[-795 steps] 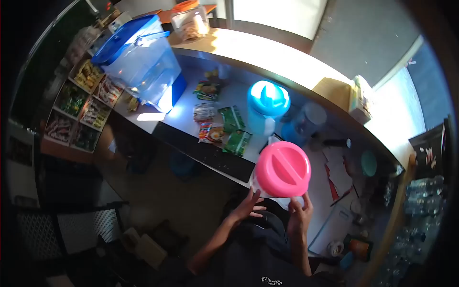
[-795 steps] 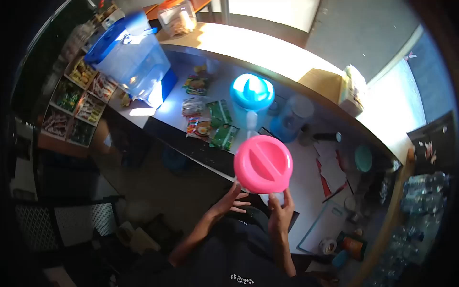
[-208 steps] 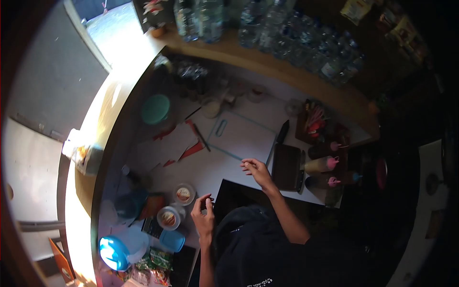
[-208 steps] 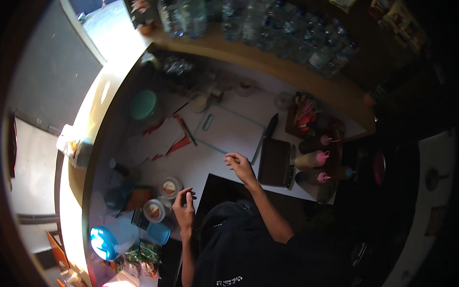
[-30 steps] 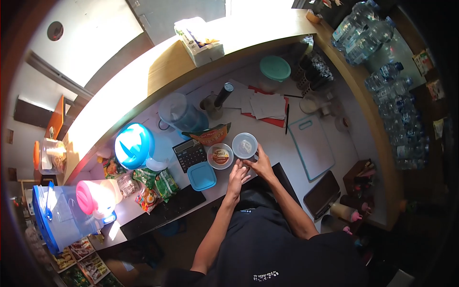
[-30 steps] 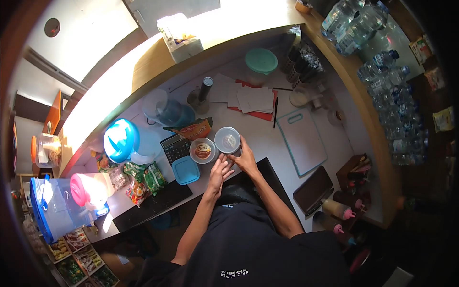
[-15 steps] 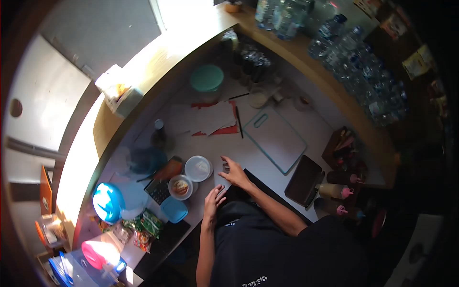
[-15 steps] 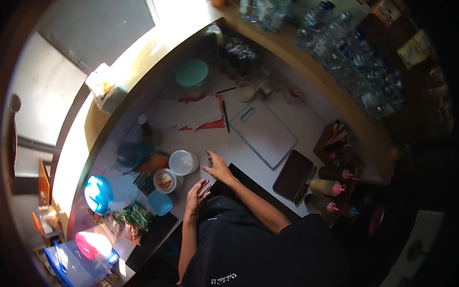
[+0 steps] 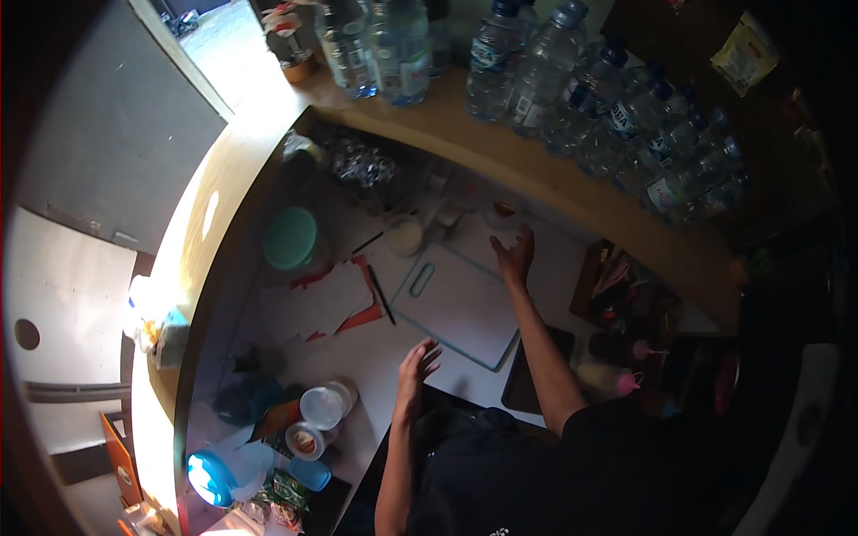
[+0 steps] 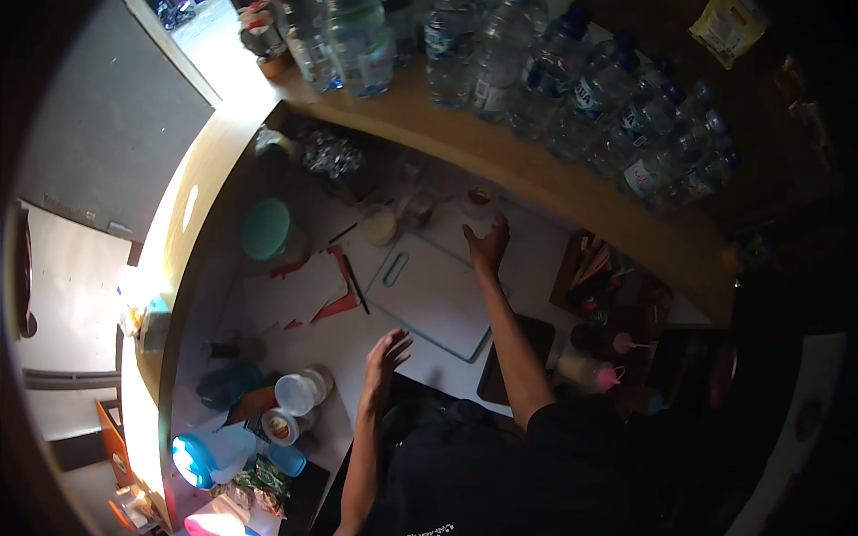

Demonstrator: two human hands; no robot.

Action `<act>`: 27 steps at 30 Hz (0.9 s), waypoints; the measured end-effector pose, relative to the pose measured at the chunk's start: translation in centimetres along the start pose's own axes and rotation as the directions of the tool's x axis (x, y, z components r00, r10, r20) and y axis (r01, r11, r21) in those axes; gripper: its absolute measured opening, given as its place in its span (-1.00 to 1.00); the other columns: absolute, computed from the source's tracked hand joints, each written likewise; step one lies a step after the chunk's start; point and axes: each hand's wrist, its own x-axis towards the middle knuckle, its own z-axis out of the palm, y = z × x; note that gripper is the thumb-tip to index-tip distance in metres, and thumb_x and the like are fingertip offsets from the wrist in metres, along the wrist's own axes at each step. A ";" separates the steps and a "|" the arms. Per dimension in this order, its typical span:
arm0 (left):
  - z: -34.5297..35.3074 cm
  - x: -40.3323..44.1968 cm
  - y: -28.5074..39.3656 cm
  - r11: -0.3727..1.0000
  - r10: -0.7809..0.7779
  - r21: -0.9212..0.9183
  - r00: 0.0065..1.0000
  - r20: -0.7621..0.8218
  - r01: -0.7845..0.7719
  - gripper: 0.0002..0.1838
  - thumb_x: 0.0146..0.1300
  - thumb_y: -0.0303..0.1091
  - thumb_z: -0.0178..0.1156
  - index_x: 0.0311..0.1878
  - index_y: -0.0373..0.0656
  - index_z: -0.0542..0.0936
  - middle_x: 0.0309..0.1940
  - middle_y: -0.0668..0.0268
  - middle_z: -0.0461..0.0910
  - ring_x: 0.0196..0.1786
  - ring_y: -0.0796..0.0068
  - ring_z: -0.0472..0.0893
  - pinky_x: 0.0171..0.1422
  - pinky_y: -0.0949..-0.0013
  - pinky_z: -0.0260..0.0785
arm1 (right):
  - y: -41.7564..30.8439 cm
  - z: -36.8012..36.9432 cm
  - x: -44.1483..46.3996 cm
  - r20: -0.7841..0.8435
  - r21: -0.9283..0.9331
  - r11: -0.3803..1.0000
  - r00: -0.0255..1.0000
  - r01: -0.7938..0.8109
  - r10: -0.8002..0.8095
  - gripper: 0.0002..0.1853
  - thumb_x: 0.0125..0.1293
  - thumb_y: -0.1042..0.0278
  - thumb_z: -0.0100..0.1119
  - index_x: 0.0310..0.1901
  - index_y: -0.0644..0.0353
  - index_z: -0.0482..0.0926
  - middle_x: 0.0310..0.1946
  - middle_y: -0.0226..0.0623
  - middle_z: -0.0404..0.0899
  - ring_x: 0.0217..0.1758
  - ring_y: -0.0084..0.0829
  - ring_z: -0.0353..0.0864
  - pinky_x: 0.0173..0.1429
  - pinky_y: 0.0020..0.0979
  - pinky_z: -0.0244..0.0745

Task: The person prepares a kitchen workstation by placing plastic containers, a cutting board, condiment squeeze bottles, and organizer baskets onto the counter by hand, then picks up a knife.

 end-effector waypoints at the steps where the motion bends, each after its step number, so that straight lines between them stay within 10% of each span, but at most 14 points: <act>1: 2.2 2.1 1.1 1.000 0.025 0.004 0.999 0.043 -0.025 -0.38 0.47 0.02 0.04 0.38 -0.29 0.40 0.34 0.11 0.47 0.34 0.17 0.51 0.35 0.21 0.34 | 0.8 0.3 1.3 -0.009 -0.023 1.000 1.000 -0.006 0.006 -0.06 0.00 0.29 0.59 0.38 0.29 0.23 0.32 0.12 0.30 0.38 -0.03 0.35 0.34 -0.13 0.40; 7: 13.4 16.9 5.9 0.974 0.150 0.146 0.974 0.171 -0.175 -0.25 0.45 0.03 0.05 0.51 -0.31 0.19 0.50 0.04 0.22 0.50 0.11 0.30 0.43 0.09 0.29 | 3.0 1.3 6.0 0.025 0.015 0.947 0.947 0.320 -0.320 0.05 -0.08 0.28 0.63 0.41 0.34 0.17 0.27 0.11 0.36 0.37 0.05 0.35 0.43 -0.10 0.27; 14: 17.9 24.9 5.1 0.891 0.177 0.402 0.977 0.117 -0.210 -0.19 0.42 -0.04 0.06 0.55 -0.36 0.06 0.54 -0.09 0.10 0.49 0.02 0.30 0.43 0.15 0.29 | 1.3 0.1 7.4 0.252 0.104 0.965 0.932 0.242 -0.261 -0.02 -0.12 0.35 0.64 0.34 0.31 0.23 0.23 0.11 0.40 0.36 0.00 0.39 0.38 -0.11 0.31; 27: 13.5 9.3 -2.8 0.899 0.293 0.331 0.956 0.032 -0.286 -0.21 0.41 -0.22 0.17 0.57 -0.23 0.04 0.56 -0.03 0.03 0.41 0.03 0.42 0.39 0.15 0.39 | -0.6 -6.4 -7.5 0.233 0.052 0.989 0.961 0.140 -0.148 0.00 -0.15 0.32 0.66 0.36 0.27 0.29 0.23 0.04 0.44 0.31 -0.02 0.46 0.36 -0.14 0.38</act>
